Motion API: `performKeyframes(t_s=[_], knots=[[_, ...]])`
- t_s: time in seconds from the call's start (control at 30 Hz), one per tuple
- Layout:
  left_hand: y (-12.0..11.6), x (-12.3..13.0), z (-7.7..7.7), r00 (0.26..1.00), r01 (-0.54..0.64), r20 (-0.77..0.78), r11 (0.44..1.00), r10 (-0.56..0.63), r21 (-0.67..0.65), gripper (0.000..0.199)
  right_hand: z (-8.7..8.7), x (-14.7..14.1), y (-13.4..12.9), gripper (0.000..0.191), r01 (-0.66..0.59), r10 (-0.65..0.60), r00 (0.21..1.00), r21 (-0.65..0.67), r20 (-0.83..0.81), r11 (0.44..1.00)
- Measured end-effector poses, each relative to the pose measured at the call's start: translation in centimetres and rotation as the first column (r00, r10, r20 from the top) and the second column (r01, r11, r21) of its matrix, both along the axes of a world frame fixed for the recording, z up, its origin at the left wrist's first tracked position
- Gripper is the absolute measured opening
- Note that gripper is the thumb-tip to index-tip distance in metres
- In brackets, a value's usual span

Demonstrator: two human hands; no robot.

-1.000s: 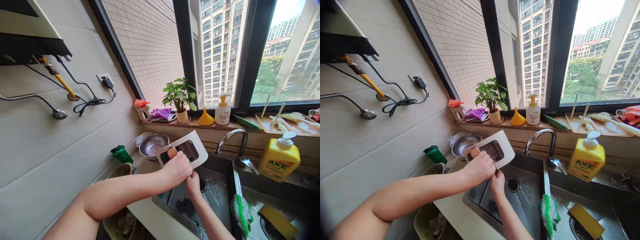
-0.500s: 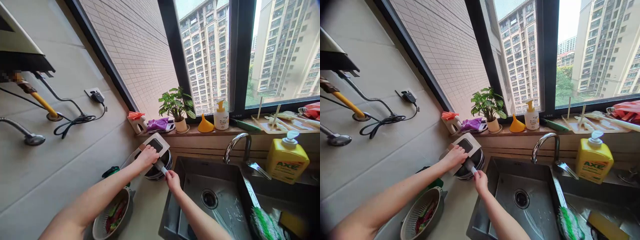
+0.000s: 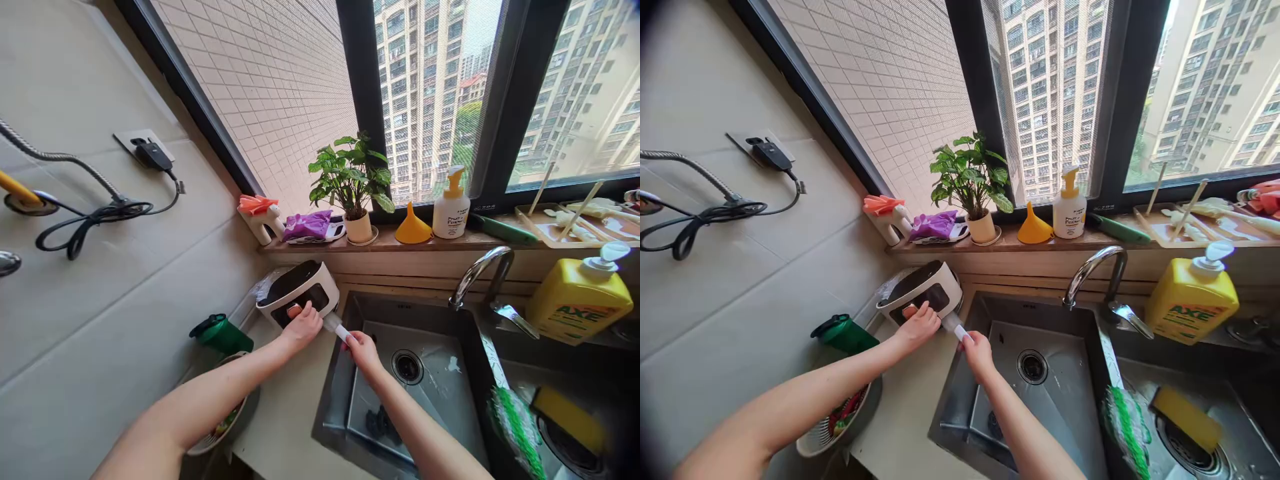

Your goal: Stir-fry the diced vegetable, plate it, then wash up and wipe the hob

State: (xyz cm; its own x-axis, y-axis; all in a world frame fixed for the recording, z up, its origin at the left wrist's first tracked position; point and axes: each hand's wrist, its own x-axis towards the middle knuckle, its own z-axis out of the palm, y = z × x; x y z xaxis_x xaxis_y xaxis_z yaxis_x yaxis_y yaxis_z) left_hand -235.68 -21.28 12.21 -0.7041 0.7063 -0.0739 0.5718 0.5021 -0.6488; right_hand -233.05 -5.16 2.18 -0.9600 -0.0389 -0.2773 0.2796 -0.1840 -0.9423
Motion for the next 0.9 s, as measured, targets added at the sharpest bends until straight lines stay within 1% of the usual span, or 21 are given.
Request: performKeyframes(t_s=[0.1, 0.17, 0.27, 0.4, 0.5, 0.57, 0.7, 0.8, 0.9], knots=[[-0.8, 0.0, -0.4, 0.999, -0.011, -0.035, 1.000, 0.011, 0.003, 0.018, 0.8, -0.5, -1.3, 0.020, -0.060, 0.066, 0.996, -0.090, 0.058, 0.994], [-1.1, -0.2, -0.5, 0.999, -0.017, -0.050, 1.000, 0.017, 0.000, 0.018, 1.3, -0.5, -2.0, 0.018, -0.076, 0.086, 0.993, -0.115, 0.086, 0.991], [-1.3, 0.0, -1.2, 0.996, -0.046, -0.073, 0.999, 0.045, -0.004, 0.022, 1.5, 0.8, -1.4, 0.017, -0.078, 0.092, 0.988, -0.110, 0.125, 0.991], [-1.4, 0.7, -2.8, 0.990, -0.105, -0.098, 0.995, 0.104, -0.002, 0.031, 0.5, 4.1, 1.9, 0.020, -0.064, 0.082, 0.981, -0.109, 0.174, 0.992], [-1.5, 1.0, -3.5, 0.985, -0.136, -0.109, 0.991, 0.135, 0.002, 0.035, -0.4, 5.8, 4.1, 0.022, -0.037, 0.069, 0.973, -0.149, 0.220, 0.988], [-1.4, 1.0, -3.8, 0.982, -0.151, -0.116, 0.989, 0.150, 0.006, 0.036, -0.9, 6.3, 4.8, 0.023, -0.006, 0.054, 0.967, -0.190, 0.248, 0.982], [-1.4, 1.0, -4.1, 0.976, -0.173, -0.134, 0.985, 0.173, 0.005, 0.035, -1.5, 6.6, 5.2, 0.026, 0.034, 0.038, 0.960, -0.250, 0.278, 0.968], [-1.4, 1.3, -4.3, 0.974, -0.170, -0.149, 0.985, 0.168, -0.001, 0.035, -2.1, 6.9, 5.7, 0.026, 0.054, 0.028, 0.950, -0.252, 0.313, 0.966], [-1.7, 1.7, -4.4, 0.977, -0.145, -0.157, 0.989, 0.142, -0.011, 0.037, -3.0, 7.4, 6.6, 0.023, 0.117, -0.024, 0.932, -0.239, 0.362, 0.964]])
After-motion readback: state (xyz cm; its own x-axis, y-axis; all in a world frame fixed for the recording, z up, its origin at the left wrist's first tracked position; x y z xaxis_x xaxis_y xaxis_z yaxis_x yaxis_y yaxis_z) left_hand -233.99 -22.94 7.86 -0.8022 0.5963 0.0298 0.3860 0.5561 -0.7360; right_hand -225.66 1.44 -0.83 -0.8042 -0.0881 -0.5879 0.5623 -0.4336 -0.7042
